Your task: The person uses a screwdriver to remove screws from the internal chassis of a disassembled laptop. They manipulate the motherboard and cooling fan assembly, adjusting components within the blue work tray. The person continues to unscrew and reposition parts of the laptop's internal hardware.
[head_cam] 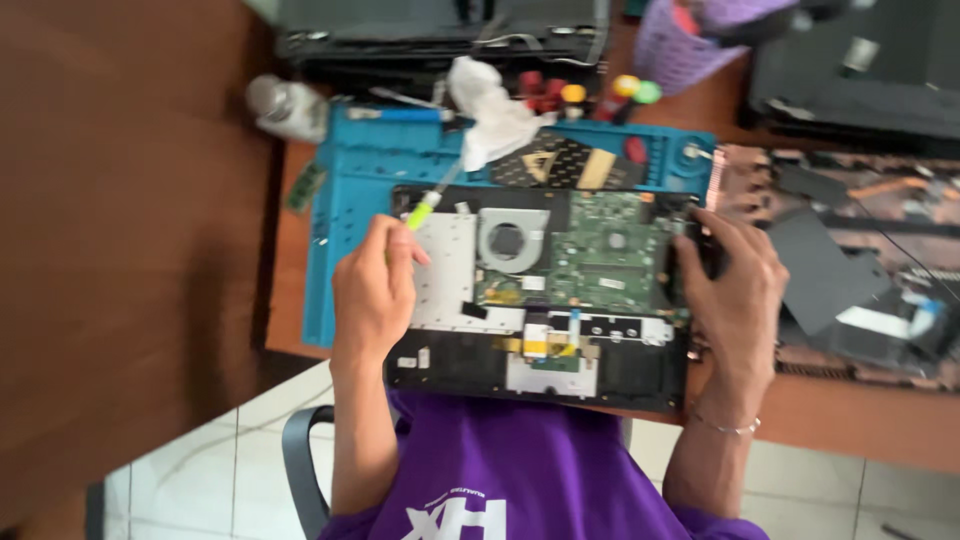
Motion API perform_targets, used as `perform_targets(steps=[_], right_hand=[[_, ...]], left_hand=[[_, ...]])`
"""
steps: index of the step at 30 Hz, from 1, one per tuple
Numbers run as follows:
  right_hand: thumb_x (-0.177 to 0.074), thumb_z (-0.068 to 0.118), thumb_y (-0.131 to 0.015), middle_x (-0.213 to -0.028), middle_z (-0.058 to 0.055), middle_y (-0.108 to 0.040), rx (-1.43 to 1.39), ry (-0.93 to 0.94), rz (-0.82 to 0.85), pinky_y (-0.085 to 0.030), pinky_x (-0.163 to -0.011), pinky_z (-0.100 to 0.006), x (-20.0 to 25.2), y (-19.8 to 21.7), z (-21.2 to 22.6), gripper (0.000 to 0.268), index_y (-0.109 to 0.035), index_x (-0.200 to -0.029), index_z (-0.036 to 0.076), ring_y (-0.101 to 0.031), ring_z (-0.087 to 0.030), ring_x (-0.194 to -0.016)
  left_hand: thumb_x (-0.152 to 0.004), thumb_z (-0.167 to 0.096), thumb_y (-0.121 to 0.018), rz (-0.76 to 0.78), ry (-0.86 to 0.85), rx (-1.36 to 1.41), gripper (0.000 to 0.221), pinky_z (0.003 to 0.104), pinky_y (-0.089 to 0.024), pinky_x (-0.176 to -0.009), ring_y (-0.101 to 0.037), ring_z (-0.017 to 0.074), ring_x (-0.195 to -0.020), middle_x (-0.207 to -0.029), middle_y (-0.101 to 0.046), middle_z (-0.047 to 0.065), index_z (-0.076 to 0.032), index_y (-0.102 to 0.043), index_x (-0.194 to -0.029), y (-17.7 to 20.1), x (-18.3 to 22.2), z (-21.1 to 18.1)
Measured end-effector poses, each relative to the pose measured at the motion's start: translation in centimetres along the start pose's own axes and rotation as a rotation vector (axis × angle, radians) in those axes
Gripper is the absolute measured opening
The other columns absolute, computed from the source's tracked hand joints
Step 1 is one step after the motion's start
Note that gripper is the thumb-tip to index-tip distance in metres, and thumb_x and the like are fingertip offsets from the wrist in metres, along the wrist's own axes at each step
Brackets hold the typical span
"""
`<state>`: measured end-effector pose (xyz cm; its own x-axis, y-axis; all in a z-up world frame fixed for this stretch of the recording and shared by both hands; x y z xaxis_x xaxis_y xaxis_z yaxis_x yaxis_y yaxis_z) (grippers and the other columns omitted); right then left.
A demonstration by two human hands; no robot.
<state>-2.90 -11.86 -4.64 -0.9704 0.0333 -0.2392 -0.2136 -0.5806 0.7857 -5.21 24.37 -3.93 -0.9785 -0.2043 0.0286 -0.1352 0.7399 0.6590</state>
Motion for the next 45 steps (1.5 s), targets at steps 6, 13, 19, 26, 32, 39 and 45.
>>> perform_targets(steps=[6,13,19,26,32,39,45], right_hand=[[-0.097,0.015,-0.080,-0.116,-0.017,-0.072,0.058,-0.089,0.004,-0.054,-0.092,-0.042,0.7,-0.8,0.0,0.028,-0.074,-0.121,0.000,-0.068,-0.031,-0.099],[-0.099,0.008,-0.078,-0.116,-0.015,-0.074,0.078,-0.030,-0.040,-0.056,-0.095,-0.037,1.2,-1.3,-1.0,0.024,-0.075,-0.121,0.000,-0.069,-0.028,-0.106],[-0.098,0.007,-0.080,-0.114,-0.016,-0.075,0.037,-0.063,-0.079,-0.058,-0.090,-0.035,1.2,-2.2,-2.2,0.027,-0.077,-0.124,0.000,-0.070,-0.023,-0.099],[-0.095,0.004,-0.080,-0.114,-0.013,-0.075,-0.121,-0.158,-0.114,-0.056,-0.087,-0.027,1.1,-2.3,-2.5,0.030,-0.076,-0.124,-0.002,-0.070,-0.014,-0.094],[-0.094,-0.005,-0.078,-0.112,-0.010,-0.074,-0.307,-0.237,-0.152,-0.055,-0.085,-0.021,1.1,-2.2,-2.3,0.032,-0.074,-0.125,-0.006,-0.068,-0.009,-0.095],[-0.098,-0.005,-0.080,-0.115,-0.009,-0.072,-0.370,-0.231,-0.201,-0.055,-0.085,-0.021,0.6,-3.0,-2.3,0.027,-0.074,-0.124,-0.007,-0.065,-0.008,-0.095],[-0.094,-0.004,-0.077,-0.122,-0.010,-0.073,-0.397,-0.278,-0.172,-0.057,-0.084,-0.022,-0.2,-4.3,-1.4,0.031,-0.074,-0.125,-0.003,-0.067,-0.009,-0.098]], left_hand=[[-0.113,-0.024,-0.035,-0.236,0.080,0.191,0.034,0.036,-0.056,-0.076,-0.075,0.0262,-0.090,-0.101,-0.077,0.014,0.001,-0.053,-0.101,2.5,2.7,5.2],[-0.112,-0.026,-0.032,-0.213,0.181,0.346,0.037,0.035,-0.059,-0.079,-0.076,0.0243,-0.094,-0.109,-0.078,0.016,0.002,-0.057,-0.106,1.2,5.4,8.5],[-0.114,-0.031,-0.031,-0.189,0.163,0.463,0.045,0.036,-0.059,-0.084,-0.072,0.0235,-0.094,-0.115,-0.078,0.018,0.003,-0.057,-0.100,-0.1,6.3,8.9],[-0.113,-0.034,-0.030,-0.143,0.156,0.686,0.045,0.040,-0.055,-0.096,-0.069,0.0271,-0.111,-0.123,-0.072,0.025,0.002,-0.051,-0.097,-0.4,6.5,9.1],[-0.115,-0.036,-0.026,-0.149,0.104,0.784,0.043,0.042,-0.052,-0.106,-0.067,0.0306,-0.118,-0.126,-0.069,0.030,-0.004,-0.042,-0.091,-1.0,6.3,10.5],[-0.114,-0.040,-0.029,-0.141,0.129,0.898,0.042,0.045,-0.049,-0.111,-0.065,0.0338,-0.122,-0.134,-0.064,0.033,-0.007,-0.042,-0.093,-0.6,5.0,11.3],[-0.114,-0.039,-0.031,-0.159,0.130,1.011,0.039,0.046,-0.045,-0.114,-0.062,0.0349,-0.127,-0.139,-0.061,0.035,-0.007,-0.042,-0.095,-0.5,3.8,12.1]])
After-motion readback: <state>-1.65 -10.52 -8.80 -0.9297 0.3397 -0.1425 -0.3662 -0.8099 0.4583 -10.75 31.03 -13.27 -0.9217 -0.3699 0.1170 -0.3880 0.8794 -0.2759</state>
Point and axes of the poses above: each hand's wrist, its own x-axis away from the middle knuckle, its own y-axis out of the back of the hand, z = x × y, the point moved 7 cm from there along -x, towards the middle knuckle
